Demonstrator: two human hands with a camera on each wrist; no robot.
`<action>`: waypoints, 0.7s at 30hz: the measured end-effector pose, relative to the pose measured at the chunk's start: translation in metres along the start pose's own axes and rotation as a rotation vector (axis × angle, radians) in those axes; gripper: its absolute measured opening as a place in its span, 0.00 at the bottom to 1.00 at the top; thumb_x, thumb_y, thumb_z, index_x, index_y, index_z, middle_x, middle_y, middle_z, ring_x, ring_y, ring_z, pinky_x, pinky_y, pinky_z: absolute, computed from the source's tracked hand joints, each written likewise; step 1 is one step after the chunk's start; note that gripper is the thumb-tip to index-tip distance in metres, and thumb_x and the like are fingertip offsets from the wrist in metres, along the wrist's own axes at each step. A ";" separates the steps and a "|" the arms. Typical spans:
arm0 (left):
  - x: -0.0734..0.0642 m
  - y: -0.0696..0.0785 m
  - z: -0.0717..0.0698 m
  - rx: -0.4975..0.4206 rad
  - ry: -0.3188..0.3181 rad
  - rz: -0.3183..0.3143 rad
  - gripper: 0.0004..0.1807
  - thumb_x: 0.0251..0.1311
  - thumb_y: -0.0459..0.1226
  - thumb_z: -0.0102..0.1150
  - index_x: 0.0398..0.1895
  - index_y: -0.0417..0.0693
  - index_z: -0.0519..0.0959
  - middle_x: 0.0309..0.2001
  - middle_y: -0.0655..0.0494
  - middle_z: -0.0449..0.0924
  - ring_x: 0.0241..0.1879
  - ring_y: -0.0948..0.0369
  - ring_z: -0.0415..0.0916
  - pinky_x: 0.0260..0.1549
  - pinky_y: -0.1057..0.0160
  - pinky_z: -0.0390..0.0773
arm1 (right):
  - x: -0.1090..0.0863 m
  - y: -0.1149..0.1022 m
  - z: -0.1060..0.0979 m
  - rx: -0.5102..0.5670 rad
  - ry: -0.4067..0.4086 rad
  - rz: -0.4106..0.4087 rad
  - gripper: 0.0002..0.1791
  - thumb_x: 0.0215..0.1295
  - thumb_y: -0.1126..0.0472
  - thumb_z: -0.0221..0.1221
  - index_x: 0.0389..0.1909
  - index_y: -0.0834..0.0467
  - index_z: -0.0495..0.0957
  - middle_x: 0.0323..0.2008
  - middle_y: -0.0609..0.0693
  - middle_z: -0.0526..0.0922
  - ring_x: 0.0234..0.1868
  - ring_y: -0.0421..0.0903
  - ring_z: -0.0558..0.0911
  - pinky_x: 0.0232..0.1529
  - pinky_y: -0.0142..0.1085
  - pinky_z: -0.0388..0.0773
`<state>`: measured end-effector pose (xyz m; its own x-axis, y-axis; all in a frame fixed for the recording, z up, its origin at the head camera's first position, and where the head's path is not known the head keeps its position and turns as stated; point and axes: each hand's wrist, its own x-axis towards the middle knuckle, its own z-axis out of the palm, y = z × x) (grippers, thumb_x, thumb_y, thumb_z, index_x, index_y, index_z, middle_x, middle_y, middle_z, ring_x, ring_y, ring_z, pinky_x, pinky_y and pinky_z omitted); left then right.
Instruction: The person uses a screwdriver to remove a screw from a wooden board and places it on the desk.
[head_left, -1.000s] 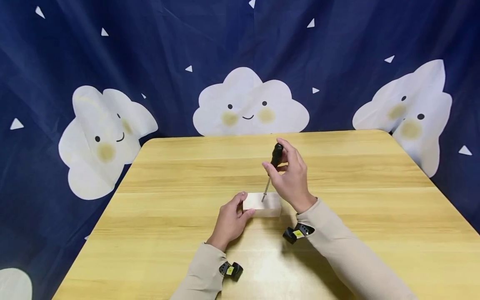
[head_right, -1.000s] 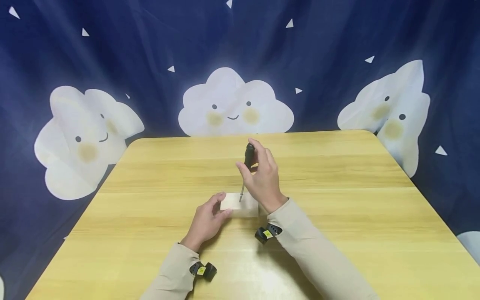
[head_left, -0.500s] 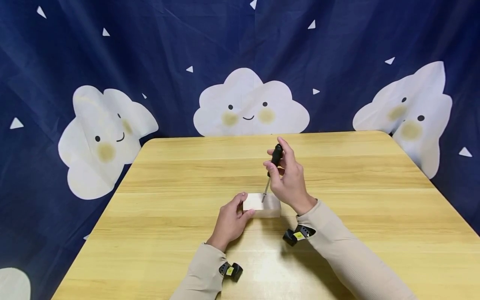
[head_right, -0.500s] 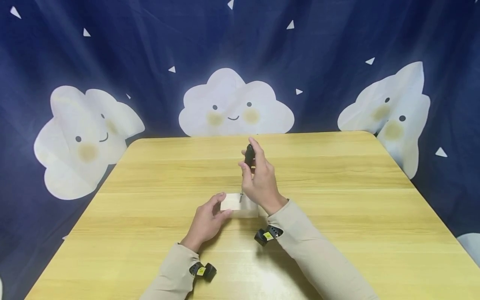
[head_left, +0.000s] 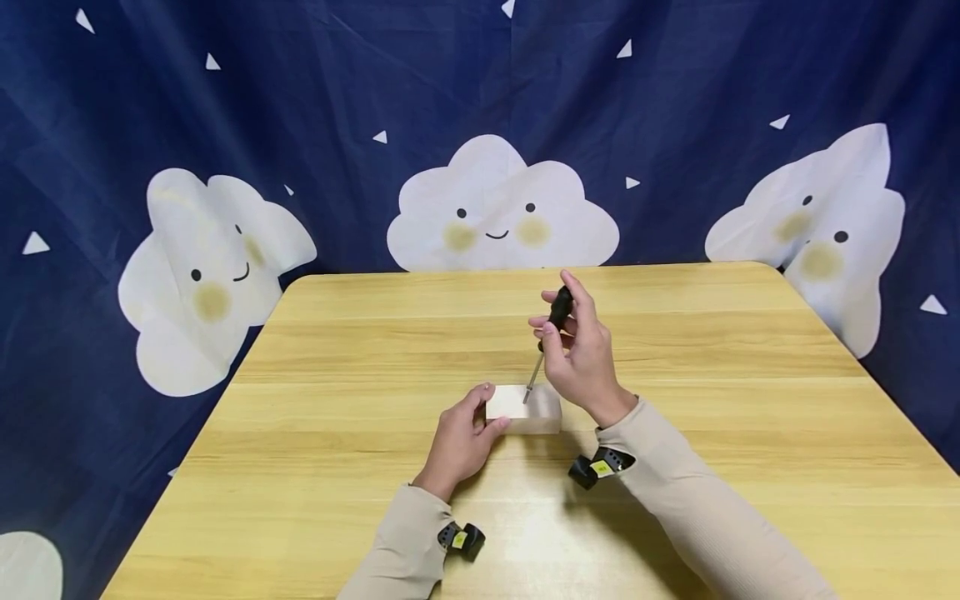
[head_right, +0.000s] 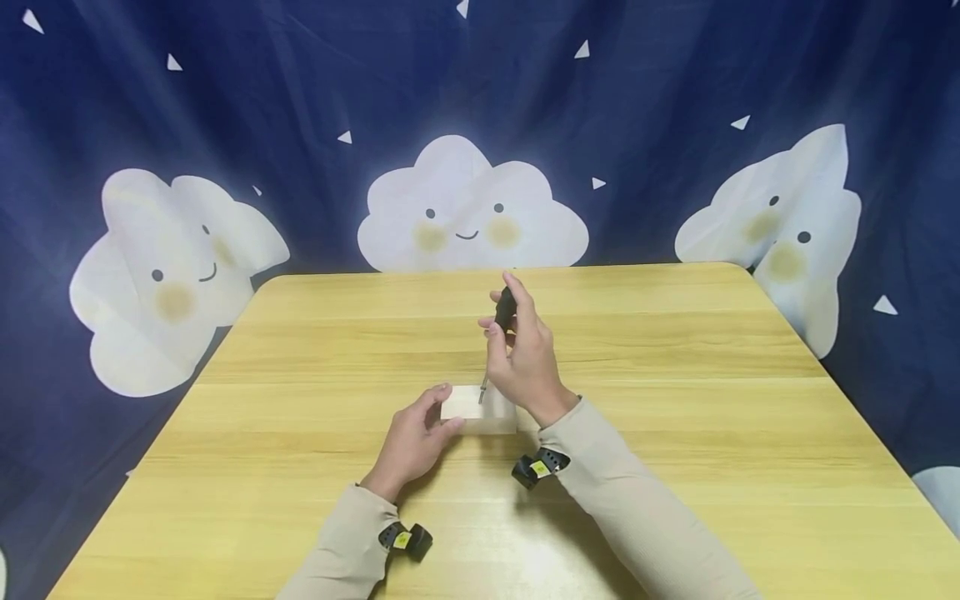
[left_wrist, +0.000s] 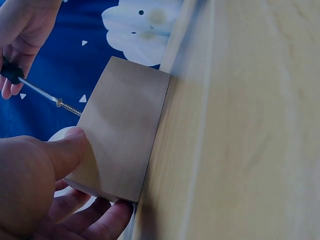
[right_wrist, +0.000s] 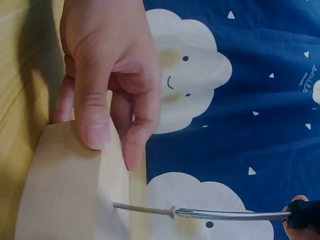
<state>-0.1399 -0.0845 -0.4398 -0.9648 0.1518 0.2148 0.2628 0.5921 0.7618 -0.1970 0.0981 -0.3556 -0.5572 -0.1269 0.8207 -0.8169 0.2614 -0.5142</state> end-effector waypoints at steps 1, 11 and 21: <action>0.000 0.000 0.000 -0.001 -0.001 -0.001 0.28 0.61 0.38 0.65 0.63 0.37 0.72 0.62 0.40 0.72 0.60 0.50 0.71 0.57 0.56 0.74 | 0.001 0.000 -0.001 0.003 0.002 0.004 0.36 0.60 0.83 0.50 0.70 0.69 0.54 0.51 0.67 0.76 0.36 0.56 0.86 0.31 0.35 0.85; 0.000 0.002 0.000 -0.003 -0.009 -0.012 0.29 0.61 0.38 0.65 0.63 0.37 0.71 0.63 0.40 0.71 0.61 0.49 0.71 0.57 0.56 0.74 | 0.004 -0.003 -0.009 -0.016 0.018 -0.010 0.34 0.61 0.81 0.55 0.69 0.69 0.57 0.49 0.66 0.79 0.36 0.56 0.86 0.35 0.33 0.84; 0.000 0.001 0.002 -0.021 -0.021 -0.033 0.28 0.62 0.39 0.65 0.63 0.37 0.71 0.63 0.41 0.71 0.61 0.49 0.70 0.59 0.54 0.72 | 0.005 0.000 -0.019 -0.108 0.062 -0.062 0.27 0.58 0.82 0.58 0.60 0.69 0.68 0.44 0.64 0.83 0.37 0.56 0.85 0.33 0.40 0.85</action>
<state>-0.1394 -0.0826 -0.4402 -0.9729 0.1491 0.1765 0.2307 0.5808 0.7807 -0.1966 0.1158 -0.3464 -0.4930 -0.0878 0.8656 -0.8269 0.3566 -0.4348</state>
